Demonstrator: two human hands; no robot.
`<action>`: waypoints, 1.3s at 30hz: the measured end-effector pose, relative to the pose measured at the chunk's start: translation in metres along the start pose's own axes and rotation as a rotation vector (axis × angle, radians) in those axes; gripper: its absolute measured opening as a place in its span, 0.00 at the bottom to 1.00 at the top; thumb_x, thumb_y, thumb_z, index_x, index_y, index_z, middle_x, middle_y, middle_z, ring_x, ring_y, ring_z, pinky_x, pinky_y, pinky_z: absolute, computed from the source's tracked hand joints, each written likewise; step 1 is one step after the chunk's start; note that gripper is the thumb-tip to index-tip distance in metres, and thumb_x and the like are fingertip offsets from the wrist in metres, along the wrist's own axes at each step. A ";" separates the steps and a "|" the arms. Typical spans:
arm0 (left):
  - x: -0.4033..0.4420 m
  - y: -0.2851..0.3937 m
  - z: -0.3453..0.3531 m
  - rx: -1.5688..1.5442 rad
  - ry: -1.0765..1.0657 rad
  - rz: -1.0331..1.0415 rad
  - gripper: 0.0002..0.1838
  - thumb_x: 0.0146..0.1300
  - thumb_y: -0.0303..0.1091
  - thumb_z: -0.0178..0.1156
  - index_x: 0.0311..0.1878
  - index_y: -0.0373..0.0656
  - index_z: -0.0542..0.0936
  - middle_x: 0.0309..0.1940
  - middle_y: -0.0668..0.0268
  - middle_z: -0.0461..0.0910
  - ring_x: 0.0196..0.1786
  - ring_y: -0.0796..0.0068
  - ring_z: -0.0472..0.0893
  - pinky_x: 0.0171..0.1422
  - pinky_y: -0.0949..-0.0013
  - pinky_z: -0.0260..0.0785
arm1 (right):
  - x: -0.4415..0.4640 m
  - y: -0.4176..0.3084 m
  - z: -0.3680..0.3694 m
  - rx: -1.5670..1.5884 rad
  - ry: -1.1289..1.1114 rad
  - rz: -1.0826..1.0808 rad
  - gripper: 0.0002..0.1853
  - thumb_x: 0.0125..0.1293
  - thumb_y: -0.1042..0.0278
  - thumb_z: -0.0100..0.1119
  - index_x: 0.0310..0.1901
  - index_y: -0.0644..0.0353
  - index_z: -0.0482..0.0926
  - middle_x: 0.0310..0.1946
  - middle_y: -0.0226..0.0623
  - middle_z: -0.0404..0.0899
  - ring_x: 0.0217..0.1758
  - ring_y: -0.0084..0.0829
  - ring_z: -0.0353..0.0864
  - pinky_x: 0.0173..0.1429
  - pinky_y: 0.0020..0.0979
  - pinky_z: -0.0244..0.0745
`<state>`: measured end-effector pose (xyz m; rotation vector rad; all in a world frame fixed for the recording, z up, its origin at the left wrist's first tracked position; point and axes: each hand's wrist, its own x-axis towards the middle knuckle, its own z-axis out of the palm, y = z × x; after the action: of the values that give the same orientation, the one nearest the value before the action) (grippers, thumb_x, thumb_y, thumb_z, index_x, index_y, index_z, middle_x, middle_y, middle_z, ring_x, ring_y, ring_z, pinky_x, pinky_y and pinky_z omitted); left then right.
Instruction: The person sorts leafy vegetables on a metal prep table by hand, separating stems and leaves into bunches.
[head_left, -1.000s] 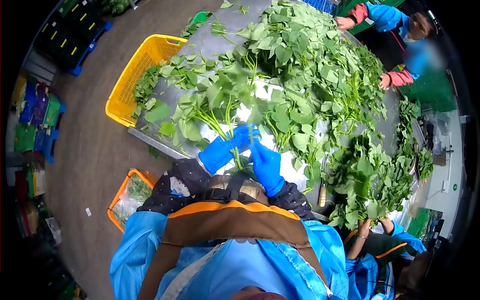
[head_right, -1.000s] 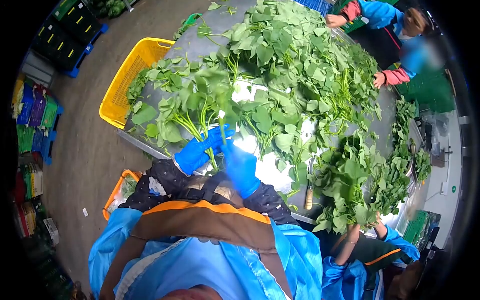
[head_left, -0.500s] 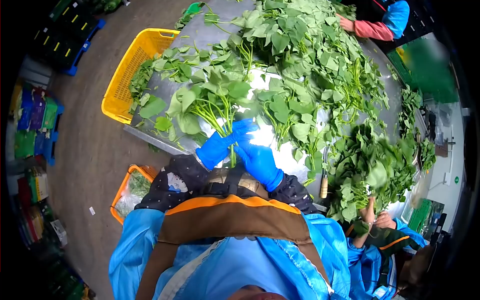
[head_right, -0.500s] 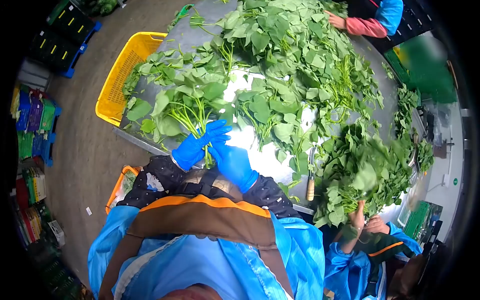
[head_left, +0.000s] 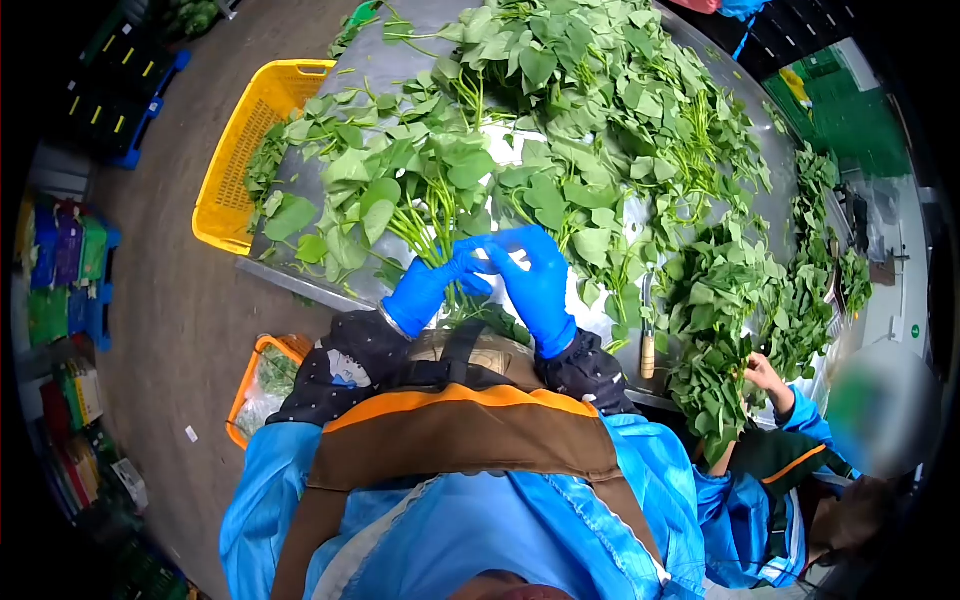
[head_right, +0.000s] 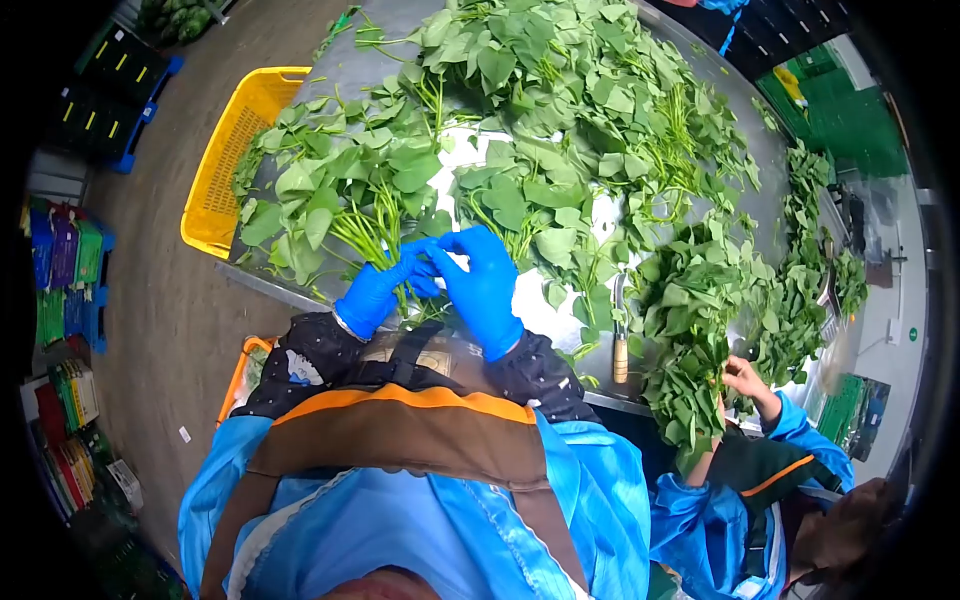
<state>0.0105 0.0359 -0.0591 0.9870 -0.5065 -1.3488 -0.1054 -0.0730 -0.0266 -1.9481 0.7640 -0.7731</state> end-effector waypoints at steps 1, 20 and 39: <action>-0.001 0.002 -0.001 0.032 0.012 0.006 0.24 0.64 0.43 0.49 0.56 0.34 0.68 0.44 0.57 0.76 0.37 0.72 0.78 0.42 0.71 0.71 | 0.006 -0.005 -0.003 -0.025 -0.089 0.053 0.07 0.50 0.64 0.64 0.27 0.57 0.79 0.33 0.36 0.75 0.39 0.35 0.74 0.42 0.32 0.68; -0.009 -0.011 0.005 -0.119 0.132 -0.151 0.23 0.66 0.50 0.44 0.46 0.36 0.73 0.31 0.62 0.77 0.26 0.77 0.73 0.31 0.76 0.66 | -0.003 0.016 0.017 0.567 -0.133 0.203 0.04 0.48 0.73 0.63 0.27 0.63 0.79 0.27 0.36 0.77 0.31 0.28 0.77 0.37 0.28 0.72; -0.008 -0.038 -0.011 -0.224 0.200 -0.243 0.26 0.68 0.51 0.39 0.57 0.40 0.65 0.40 0.59 0.77 0.25 0.78 0.73 0.29 0.76 0.66 | -0.016 0.030 0.019 0.560 -0.213 0.022 0.09 0.54 0.68 0.61 0.32 0.67 0.79 0.38 0.38 0.78 0.36 0.26 0.79 0.37 0.24 0.74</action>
<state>-0.0034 0.0493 -0.0944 1.0060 -0.0823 -1.4665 -0.1071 -0.0646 -0.0643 -1.4803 0.3832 -0.6647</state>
